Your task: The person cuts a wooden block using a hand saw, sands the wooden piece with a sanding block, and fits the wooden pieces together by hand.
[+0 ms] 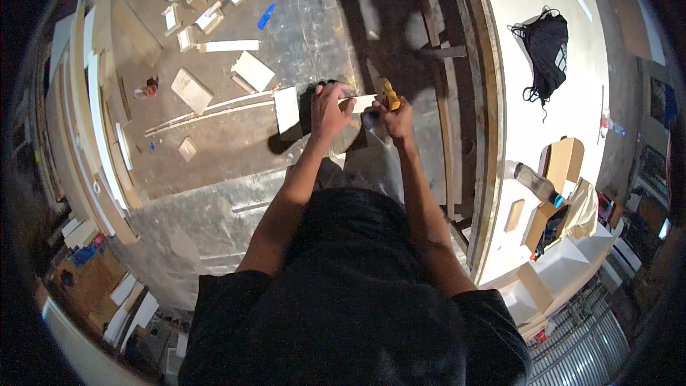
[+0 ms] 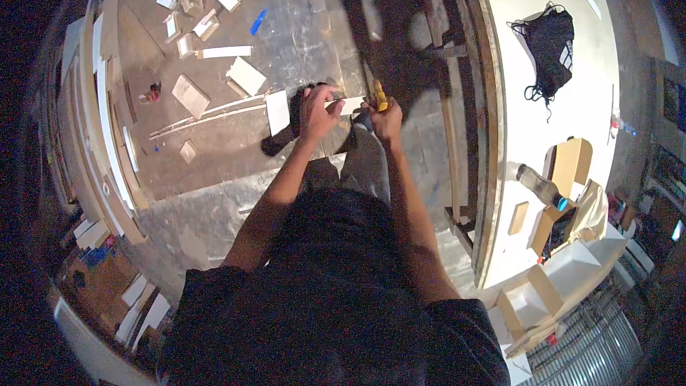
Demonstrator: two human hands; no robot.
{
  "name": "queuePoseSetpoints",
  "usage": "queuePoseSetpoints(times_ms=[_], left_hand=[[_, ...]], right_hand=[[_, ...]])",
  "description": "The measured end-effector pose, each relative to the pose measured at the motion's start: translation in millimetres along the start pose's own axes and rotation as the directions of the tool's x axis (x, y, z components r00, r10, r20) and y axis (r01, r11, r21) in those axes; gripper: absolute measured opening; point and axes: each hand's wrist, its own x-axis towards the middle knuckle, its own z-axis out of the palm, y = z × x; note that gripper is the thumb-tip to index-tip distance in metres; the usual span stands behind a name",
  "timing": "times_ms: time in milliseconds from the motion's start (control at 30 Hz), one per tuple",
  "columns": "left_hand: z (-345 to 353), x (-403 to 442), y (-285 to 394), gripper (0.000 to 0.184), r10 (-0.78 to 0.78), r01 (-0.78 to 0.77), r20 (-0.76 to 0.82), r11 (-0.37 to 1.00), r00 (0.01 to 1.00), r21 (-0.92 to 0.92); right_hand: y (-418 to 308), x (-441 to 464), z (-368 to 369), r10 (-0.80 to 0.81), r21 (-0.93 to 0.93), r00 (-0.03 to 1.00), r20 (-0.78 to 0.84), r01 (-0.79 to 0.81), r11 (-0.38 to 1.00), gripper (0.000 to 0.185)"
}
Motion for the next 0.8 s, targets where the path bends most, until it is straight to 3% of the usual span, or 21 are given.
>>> queuePoseSetpoints(times_ms=[133,200,533,733,800], left_hand=[[5.2,0.9,4.6,0.030,0.017,-0.017,0.006,0.998,1.000,0.058],[9.0,0.8,6.5,0.029,0.016,-0.015,-0.007,0.998,1.000,0.063],[7.8,0.5,7.6,0.020,0.064,-0.059,-0.058,0.994,0.996,0.089],[9.7,2.7,4.4,0.011,0.107,-0.108,0.011,0.988,0.994,0.113],[18.4,7.1,2.1,0.017,0.050,-0.029,-0.154,0.990,0.987,0.136]], right_hand=[[-18.9,1.2,-12.5,0.168,0.021,0.985,0.033,-0.168,0.986,0.044],[-22.1,3.2,-18.1,0.237,-0.119,0.970,0.056,-0.229,0.966,0.041],[-23.6,1.8,-10.1,0.204,0.128,0.972,0.120,-0.219,0.967,0.039],[-28.6,-0.3,-8.1,0.180,-0.068,0.983,0.023,-0.178,0.982,0.049],[-28.7,-0.4,-5.6,0.149,-0.128,0.988,-0.032,-0.152,0.980,0.053]])
